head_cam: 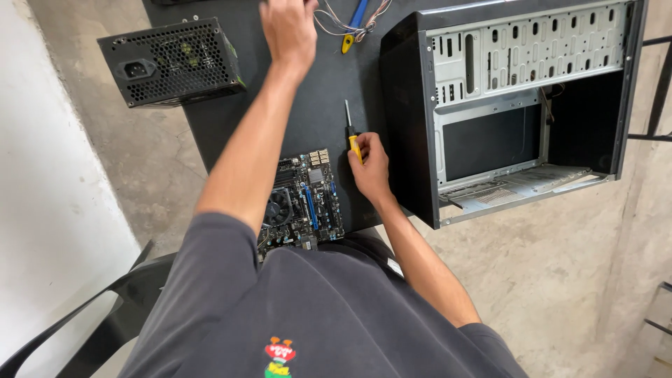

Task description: Installing a CPU fan onto a motherboard and then mounting the motherboard inside a computer case using a screwdriver.

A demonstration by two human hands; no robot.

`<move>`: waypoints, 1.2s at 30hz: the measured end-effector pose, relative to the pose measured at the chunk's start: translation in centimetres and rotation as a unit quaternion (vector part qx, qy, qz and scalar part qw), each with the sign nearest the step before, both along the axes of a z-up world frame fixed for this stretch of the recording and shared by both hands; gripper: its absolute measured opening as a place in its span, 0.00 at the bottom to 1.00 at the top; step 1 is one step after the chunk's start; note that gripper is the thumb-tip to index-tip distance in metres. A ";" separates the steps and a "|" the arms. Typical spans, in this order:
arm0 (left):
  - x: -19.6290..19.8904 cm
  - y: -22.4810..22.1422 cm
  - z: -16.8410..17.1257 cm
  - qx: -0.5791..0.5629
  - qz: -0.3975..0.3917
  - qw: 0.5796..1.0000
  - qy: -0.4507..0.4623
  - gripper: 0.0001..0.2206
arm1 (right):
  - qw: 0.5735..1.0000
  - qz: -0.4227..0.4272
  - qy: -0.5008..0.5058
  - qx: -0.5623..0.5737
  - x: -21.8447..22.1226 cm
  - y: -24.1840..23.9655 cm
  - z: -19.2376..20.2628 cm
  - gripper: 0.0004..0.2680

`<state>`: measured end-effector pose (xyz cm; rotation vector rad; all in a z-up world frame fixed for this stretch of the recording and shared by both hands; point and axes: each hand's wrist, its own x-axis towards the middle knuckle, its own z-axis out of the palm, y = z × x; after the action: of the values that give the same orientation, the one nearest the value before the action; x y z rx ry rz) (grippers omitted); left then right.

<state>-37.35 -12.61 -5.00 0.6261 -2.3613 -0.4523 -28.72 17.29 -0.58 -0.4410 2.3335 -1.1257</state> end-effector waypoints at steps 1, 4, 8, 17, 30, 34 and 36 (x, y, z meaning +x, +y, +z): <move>1.8 1.6 2.6 0.127 -0.033 0.989 0.064 0.03 | 0.996 -0.050 -0.034 -0.068 0.2 0.1 -0.5 0.11; 9.3 6.2 10.2 0.333 -0.061 0.933 0.121 0.02 | 0.980 -0.072 -0.067 -0.172 1.5 0.4 3.5 0.14; 19.0 9.2 12.3 0.609 -0.109 0.771 0.152 0.04 | 0.977 0.088 -0.003 -0.195 1.2 -0.4 12.2 0.15; 32.7 8.2 21.4 0.693 -0.114 0.655 0.277 0.05 | 0.908 0.358 0.146 -0.160 5.2 -5.1 25.7 0.14; 42.1 6.8 22.3 0.565 -0.137 0.775 0.248 0.05 | 0.865 0.468 0.157 -0.088 12.5 -8.1 29.6 0.12; 42.8 6.7 18.7 0.494 -0.176 0.826 0.207 0.09 | 0.869 0.487 0.083 -0.022 12.1 -8.9 27.1 0.11; 42.6 6.5 16.4 0.486 -0.189 0.830 0.197 0.10 | 0.883 0.464 0.067 0.019 12.3 -9.5 25.6 0.10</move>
<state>5.24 -6.14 11.42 0.4009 -1.7148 -1.8294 -16.45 7.75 24.99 -1.4551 1.8227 -0.5688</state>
